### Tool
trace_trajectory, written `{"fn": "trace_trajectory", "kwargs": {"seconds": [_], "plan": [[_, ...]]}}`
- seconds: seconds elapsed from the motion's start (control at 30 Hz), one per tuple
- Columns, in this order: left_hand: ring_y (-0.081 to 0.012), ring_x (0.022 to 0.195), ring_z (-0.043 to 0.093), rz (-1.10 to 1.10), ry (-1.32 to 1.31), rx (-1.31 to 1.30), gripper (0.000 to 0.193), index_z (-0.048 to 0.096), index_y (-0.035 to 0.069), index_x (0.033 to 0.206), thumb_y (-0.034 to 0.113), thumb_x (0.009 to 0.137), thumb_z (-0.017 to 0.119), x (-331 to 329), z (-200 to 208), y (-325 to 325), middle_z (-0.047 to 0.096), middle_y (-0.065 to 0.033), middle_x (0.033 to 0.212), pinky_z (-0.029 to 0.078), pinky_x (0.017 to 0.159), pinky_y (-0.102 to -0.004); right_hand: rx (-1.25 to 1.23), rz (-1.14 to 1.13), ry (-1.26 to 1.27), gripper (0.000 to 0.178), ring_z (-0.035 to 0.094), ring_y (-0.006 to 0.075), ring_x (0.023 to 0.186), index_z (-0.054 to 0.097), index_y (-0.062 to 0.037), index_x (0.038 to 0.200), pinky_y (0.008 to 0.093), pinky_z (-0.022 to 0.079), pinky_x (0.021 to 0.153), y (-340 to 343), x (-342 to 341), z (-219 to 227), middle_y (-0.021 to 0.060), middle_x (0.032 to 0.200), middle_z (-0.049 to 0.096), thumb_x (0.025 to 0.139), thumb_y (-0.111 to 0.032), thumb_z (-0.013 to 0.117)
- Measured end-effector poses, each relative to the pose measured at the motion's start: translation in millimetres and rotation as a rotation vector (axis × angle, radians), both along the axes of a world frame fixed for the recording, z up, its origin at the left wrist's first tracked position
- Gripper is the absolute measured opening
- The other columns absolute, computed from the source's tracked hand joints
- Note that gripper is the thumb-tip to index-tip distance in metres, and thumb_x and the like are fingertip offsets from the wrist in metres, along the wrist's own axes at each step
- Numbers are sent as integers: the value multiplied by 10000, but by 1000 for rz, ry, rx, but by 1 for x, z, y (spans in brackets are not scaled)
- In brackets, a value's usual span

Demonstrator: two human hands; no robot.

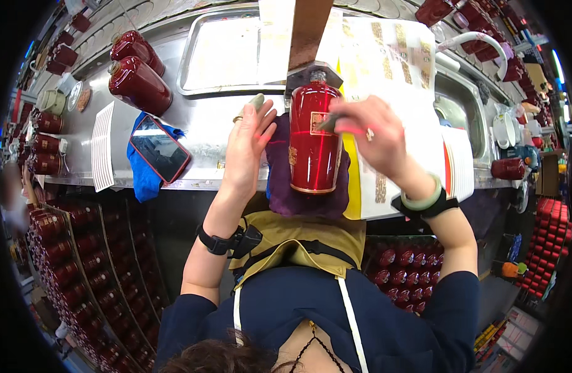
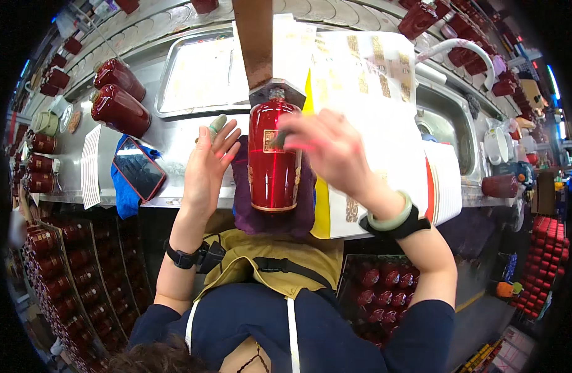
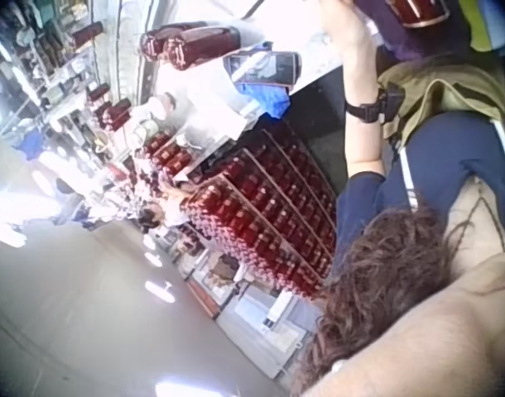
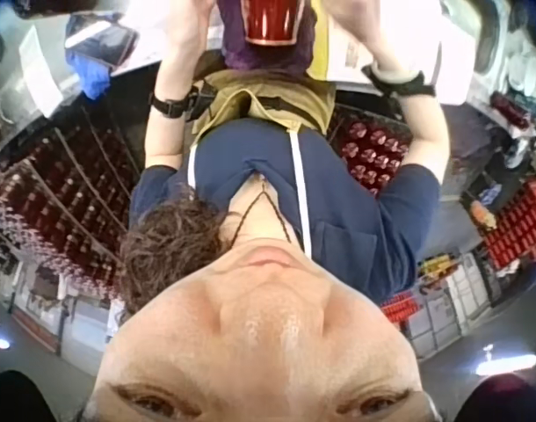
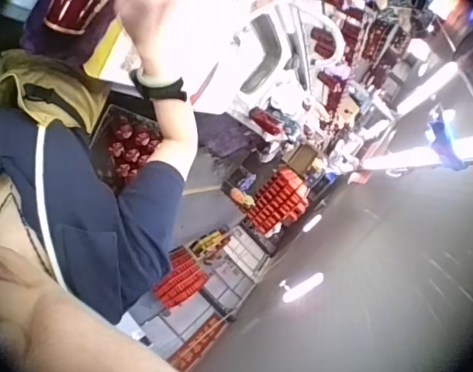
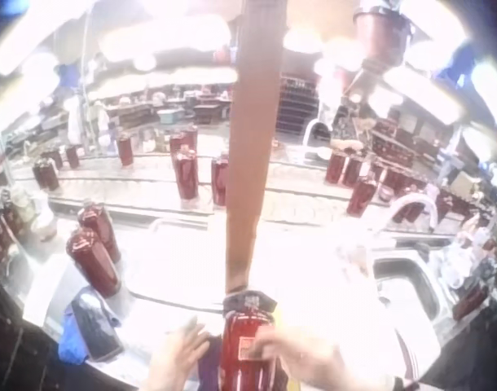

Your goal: Manual application of decorative labels and seals to red wine or liquor bottles at an industrial workstation.

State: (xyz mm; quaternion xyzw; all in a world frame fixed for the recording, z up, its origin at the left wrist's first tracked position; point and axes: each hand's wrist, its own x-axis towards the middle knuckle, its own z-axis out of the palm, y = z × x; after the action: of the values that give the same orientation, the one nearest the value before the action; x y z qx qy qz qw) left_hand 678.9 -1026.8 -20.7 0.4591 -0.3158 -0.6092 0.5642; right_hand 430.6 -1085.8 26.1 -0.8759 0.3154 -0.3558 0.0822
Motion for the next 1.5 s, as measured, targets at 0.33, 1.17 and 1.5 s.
{"fn": "trace_trajectory", "kwargs": {"seconds": [0.33,1.17,1.5], "plan": [[-327,1510,429,53,-9,-5,766,340,-33,1604,576,1140,307,-5,7,6,448,-226,1620,311,1267,-470,-166,261,343,229,620,196,812,698,-116,1041,374,478,788,-7,58,31,0,835,627,835,-206,745],[-219,1280,614,-133,-115,97,785,536,26,1504,676,1086,395,-12,1,-7,635,-123,1441,461,1090,-378,-402,-450,14,147,662,200,794,711,-173,1013,375,474,732,-28,-1,30,0,823,673,868,-192,722],[-230,1115,709,-520,11,30,696,548,-33,1404,185,829,875,-47,48,24,701,-138,1253,556,1000,-373,558,-231,-523,330,631,266,829,627,-26,1093,396,513,816,40,-32,54,135,867,643,942,-289,756]]}}
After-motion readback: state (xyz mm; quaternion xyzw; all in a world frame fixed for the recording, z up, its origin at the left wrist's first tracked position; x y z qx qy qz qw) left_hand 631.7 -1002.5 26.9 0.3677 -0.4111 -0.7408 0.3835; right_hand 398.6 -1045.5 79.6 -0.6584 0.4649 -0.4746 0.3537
